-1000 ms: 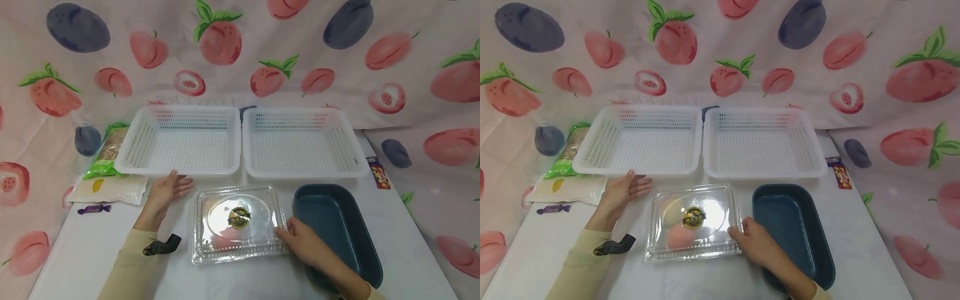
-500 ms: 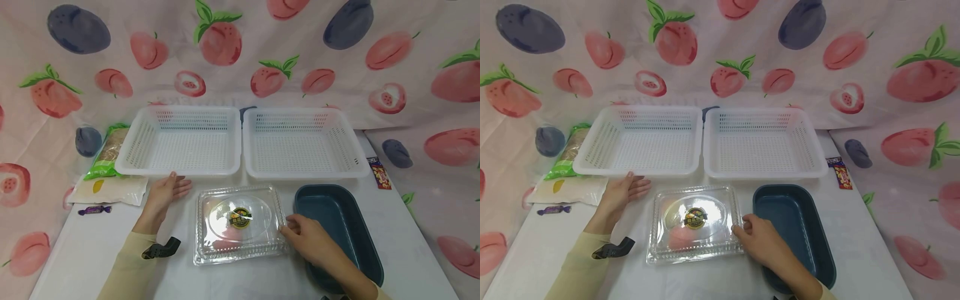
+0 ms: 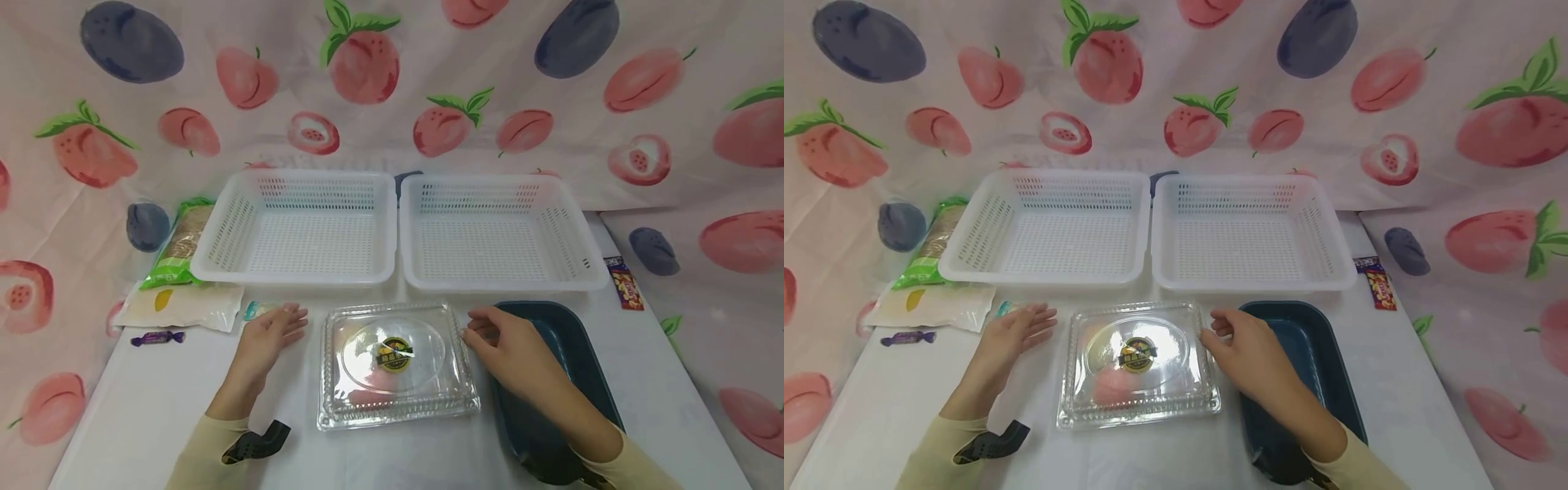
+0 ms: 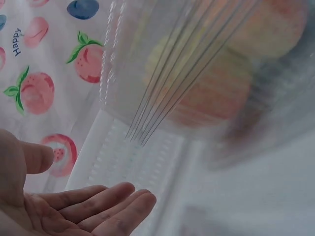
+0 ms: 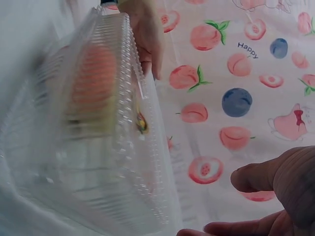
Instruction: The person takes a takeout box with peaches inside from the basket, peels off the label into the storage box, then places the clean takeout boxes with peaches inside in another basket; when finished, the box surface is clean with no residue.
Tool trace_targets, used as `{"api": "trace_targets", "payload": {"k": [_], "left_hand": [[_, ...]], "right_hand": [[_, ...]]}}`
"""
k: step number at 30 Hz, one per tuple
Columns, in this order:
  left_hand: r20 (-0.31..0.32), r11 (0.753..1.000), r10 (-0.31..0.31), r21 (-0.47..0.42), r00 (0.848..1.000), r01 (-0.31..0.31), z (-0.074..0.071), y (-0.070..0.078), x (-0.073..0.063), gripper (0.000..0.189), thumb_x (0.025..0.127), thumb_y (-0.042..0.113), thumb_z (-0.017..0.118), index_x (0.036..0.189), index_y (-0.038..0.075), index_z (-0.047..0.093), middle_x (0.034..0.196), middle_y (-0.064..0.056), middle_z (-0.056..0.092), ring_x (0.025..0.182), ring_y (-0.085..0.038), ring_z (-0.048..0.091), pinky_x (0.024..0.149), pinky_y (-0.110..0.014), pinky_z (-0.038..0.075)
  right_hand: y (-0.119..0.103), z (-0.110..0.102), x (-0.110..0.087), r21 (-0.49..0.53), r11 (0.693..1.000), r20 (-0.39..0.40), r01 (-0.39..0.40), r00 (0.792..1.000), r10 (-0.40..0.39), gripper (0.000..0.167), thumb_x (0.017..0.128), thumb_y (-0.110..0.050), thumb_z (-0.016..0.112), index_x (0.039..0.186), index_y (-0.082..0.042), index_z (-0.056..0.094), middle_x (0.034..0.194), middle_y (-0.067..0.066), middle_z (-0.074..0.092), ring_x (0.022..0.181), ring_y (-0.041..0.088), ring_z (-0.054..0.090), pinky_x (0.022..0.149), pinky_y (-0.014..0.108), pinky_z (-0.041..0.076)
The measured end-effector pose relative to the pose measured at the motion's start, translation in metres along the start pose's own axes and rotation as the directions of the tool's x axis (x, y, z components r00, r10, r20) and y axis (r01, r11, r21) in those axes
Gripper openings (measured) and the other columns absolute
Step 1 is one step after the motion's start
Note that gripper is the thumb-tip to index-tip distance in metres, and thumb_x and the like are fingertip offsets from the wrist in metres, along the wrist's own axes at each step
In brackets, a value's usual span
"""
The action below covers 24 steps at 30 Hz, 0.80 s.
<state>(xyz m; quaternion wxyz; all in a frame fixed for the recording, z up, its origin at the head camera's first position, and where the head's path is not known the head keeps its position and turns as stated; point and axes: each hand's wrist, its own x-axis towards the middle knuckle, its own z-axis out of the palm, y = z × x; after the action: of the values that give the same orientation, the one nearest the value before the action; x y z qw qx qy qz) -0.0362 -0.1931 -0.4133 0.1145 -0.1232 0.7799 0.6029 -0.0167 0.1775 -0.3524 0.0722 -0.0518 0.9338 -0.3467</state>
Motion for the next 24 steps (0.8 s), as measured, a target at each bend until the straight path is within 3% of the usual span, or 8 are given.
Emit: {"api": "trace_targets", "payload": {"k": [5, 9, 18, 24], "left_hand": [[0.021, 0.999, 0.005, 0.038, 1.000, -0.005, 0.009, -0.005, -0.016, 0.057, 0.114, 0.036, 0.044, 0.152, -0.007, 0.045, 0.151, -0.024, 0.056, 0.136, -0.038, 0.059, 0.109, -0.043, 0.052], [0.026, 0.999, 0.005, 0.052, 1.000, -0.007, 0.019, -0.010, -0.025, 0.059, 0.113, 0.038, 0.048, 0.153, -0.006, 0.045, 0.152, -0.026, 0.054, 0.133, -0.039, 0.062, 0.109, -0.047, 0.052], [0.030, 0.998, -0.032, 0.057, 0.999, 0.030, 0.035, -0.020, -0.039, 0.062, 0.111, 0.040, 0.051, 0.154, -0.005, 0.043, 0.151, -0.031, 0.052, 0.132, -0.044, 0.061, 0.112, -0.060, 0.046], [0.057, 0.998, -0.055, 0.043, 0.997, 0.052, 0.044, -0.024, -0.046, 0.068, 0.110, 0.039, 0.054, 0.156, -0.008, 0.038, 0.156, -0.031, 0.047, 0.142, -0.046, 0.050, 0.113, -0.055, 0.046]], "right_hand": [[-0.011, -0.005, 0.017, -0.009, 0.998, -0.038, 0.058, 0.998, -0.058, 0.035, 0.100, -0.022, 0.067, 0.126, 0.001, 0.069, 0.110, 0.009, 0.077, 0.100, 0.024, 0.074, 0.090, 0.048, 0.061], [-0.021, -0.007, 0.029, -0.016, 0.997, -0.024, 0.070, 0.997, -0.071, 0.036, 0.100, -0.023, 0.064, 0.128, -0.001, 0.068, 0.112, 0.009, 0.076, 0.103, 0.025, 0.074, 0.092, 0.048, 0.061], [-0.044, 0.004, 0.049, -0.016, 0.995, 0.075, 0.097, 0.993, -0.095, 0.041, 0.098, -0.025, 0.067, 0.130, 0.000, 0.067, 0.113, 0.010, 0.076, 0.104, 0.026, 0.072, 0.093, 0.046, 0.061], [-0.053, 0.023, 0.061, -0.060, 0.994, 0.165, 0.092, 0.983, -0.081, 0.040, 0.097, -0.028, 0.068, 0.127, -0.002, 0.069, 0.114, 0.009, 0.075, 0.107, 0.024, 0.070, 0.093, 0.044, 0.059]]}}
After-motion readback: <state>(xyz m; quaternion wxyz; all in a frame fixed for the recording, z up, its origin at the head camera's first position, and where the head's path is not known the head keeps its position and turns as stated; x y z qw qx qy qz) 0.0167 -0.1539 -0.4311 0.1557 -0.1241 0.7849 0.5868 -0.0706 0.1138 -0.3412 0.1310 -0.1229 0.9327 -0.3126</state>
